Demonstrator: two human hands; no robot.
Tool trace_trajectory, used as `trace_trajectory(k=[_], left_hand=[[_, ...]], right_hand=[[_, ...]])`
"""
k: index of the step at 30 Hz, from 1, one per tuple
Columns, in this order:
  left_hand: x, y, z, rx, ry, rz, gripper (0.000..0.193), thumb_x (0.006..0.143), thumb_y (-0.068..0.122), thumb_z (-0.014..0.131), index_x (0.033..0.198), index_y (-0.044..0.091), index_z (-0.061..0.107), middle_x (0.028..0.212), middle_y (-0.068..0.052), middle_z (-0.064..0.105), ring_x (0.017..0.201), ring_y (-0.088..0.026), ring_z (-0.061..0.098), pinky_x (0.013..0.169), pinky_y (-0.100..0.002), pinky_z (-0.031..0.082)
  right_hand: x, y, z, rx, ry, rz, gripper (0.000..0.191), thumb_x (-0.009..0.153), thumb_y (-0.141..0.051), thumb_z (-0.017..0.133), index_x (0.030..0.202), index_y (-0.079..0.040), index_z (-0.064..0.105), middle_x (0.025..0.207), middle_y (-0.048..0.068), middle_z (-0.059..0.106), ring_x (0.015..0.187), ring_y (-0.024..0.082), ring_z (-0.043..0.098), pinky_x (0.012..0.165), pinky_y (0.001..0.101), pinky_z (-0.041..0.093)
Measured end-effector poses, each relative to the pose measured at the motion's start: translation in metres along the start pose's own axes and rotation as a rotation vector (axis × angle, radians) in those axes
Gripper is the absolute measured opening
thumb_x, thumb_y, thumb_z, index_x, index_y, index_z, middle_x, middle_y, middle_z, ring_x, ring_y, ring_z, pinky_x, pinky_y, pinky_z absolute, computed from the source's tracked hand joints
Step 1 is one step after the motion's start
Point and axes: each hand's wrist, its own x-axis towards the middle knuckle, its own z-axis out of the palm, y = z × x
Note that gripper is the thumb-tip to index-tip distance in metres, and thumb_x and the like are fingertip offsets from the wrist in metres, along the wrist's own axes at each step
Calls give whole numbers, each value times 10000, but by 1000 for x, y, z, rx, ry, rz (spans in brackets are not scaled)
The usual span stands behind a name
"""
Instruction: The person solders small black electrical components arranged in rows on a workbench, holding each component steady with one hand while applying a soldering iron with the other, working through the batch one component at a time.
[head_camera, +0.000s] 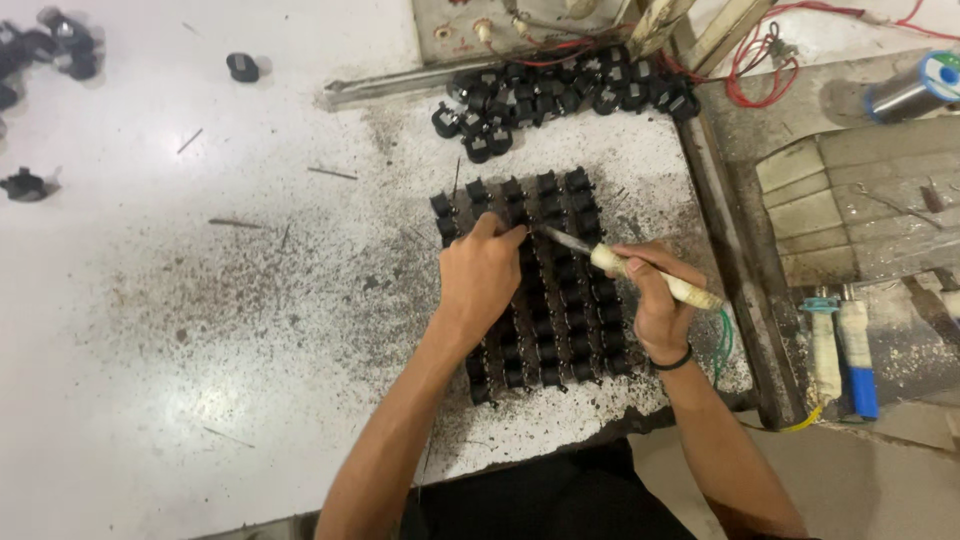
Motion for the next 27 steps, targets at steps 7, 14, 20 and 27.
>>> trace_trajectory(k=[7,14,20,27], left_hand=[[20,-3,-7,-61,-70,38,138,837,64,653,878,93,782,918,-133,666,698,-384,698,629,-491,583],[21,-3,-6,-115,-81,21,127,870,57,637,871,60,764,933,-134,674,734,-386,707,672,-485,596],[22,-1,0,-12,-139,-1,114,860,43,641,803,23,738,907,-166,654,694,-415,694,621,-508,579],[15,-1,5,-35,-94,21,75,830,37,654,781,6,701,932,-144,655,697,-398,697,635,-480,590]], right_hand=[[5,-7,9,38,-7,3,237,946,19,541,1062,86,737,1010,210,725,823,260,705,774,372,613],[10,-5,12,171,47,71,207,980,16,546,1041,71,736,1052,209,736,870,282,729,725,402,637],[9,-4,11,170,75,94,200,983,3,560,1037,61,744,1054,205,739,861,285,728,691,398,633],[10,-2,6,179,115,71,194,980,-6,570,1033,54,747,1050,198,747,855,278,733,729,398,649]])
